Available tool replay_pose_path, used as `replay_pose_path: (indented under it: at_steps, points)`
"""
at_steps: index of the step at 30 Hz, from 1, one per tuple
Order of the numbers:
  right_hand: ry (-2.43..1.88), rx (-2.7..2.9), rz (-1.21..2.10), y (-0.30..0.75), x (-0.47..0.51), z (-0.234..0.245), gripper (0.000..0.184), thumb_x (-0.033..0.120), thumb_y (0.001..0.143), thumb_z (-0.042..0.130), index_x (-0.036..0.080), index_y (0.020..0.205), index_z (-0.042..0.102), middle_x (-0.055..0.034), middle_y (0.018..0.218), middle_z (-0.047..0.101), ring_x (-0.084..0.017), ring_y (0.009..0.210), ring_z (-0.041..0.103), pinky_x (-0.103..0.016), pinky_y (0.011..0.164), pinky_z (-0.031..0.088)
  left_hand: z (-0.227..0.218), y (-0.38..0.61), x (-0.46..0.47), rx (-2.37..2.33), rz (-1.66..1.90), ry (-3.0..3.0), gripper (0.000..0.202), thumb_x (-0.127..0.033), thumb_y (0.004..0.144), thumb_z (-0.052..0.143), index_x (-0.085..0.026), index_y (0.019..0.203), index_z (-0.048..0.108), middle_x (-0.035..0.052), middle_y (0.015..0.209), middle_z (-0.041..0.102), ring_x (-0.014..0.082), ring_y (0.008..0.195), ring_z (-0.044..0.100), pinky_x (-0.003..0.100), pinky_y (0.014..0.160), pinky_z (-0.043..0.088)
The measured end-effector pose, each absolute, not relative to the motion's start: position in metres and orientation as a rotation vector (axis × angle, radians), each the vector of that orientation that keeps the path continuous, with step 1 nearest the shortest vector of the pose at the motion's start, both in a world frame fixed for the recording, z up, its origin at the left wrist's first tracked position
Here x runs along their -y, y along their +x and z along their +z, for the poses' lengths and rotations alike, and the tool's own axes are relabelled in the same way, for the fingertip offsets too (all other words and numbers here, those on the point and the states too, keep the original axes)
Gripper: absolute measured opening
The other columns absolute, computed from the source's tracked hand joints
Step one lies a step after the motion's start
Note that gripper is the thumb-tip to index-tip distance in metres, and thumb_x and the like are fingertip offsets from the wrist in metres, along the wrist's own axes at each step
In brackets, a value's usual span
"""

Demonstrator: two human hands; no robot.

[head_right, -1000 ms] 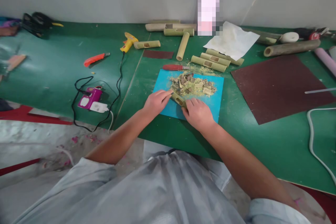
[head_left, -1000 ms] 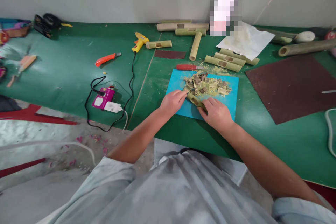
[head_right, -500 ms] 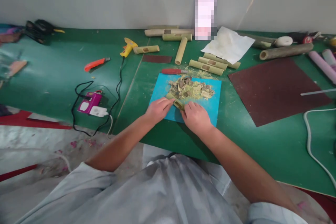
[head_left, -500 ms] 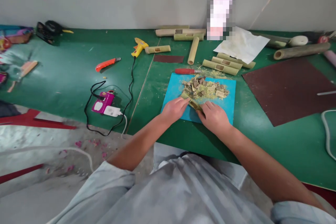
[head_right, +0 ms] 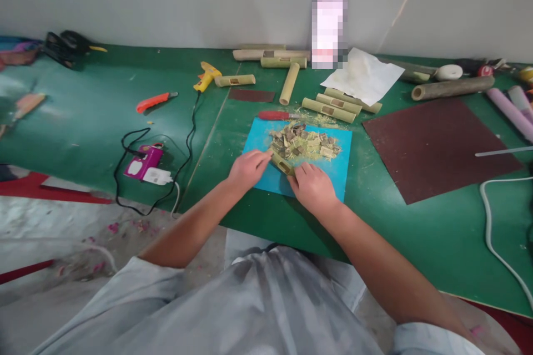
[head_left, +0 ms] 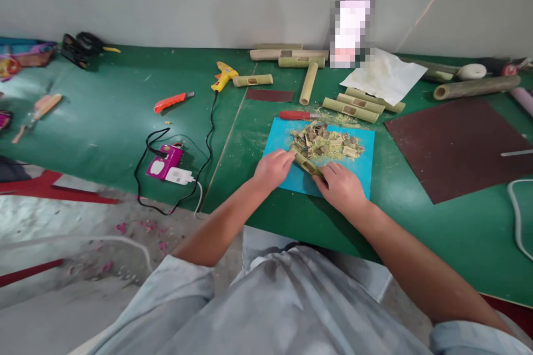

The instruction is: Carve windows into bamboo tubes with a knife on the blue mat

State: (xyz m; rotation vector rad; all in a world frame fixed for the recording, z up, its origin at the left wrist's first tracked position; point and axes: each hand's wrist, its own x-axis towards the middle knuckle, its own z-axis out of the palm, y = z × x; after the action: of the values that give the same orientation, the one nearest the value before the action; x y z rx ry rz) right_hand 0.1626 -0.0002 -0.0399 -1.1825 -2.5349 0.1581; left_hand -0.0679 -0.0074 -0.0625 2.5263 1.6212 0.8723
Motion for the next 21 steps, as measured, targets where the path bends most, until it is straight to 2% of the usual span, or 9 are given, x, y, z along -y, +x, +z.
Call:
replay_pose_path:
  at_steps: [4, 21]
  points:
    - [-1.188, 2.539, 0.17, 0.1621, 0.0001, -0.0381, 0.031, 0.032, 0.103, 0.048, 0.016, 0.085, 0.068, -0.0086, 0.079, 0.065, -0.021, 0.076, 0.058, -0.033, 0.068, 0.038, -0.0621, -0.068, 0.0086, -1.599, 0.864, 2.534, 0.042, -0.037, 0.11, 0.037, -0.015, 0.119, 0.072, 0.0086, 0.087, 0.073, 0.0167, 0.078, 0.07, 0.026, 0.072, 0.058]
    - [-1.235, 2.528, 0.175, 0.1609, 0.0012, -0.0353, 0.029, 0.034, 0.101, 0.052, 0.016, 0.085, 0.069, -0.0081, 0.08, 0.066, -0.02, 0.074, 0.059, -0.033, 0.067, 0.036, -0.0559, -0.067, 0.0074, -1.618, 0.901, 2.506, 0.045, -0.037, 0.11, 0.036, -0.013, 0.11, 0.074, 0.0079, 0.08, 0.071, 0.0148, 0.075, 0.069, 0.024, 0.071, 0.056]
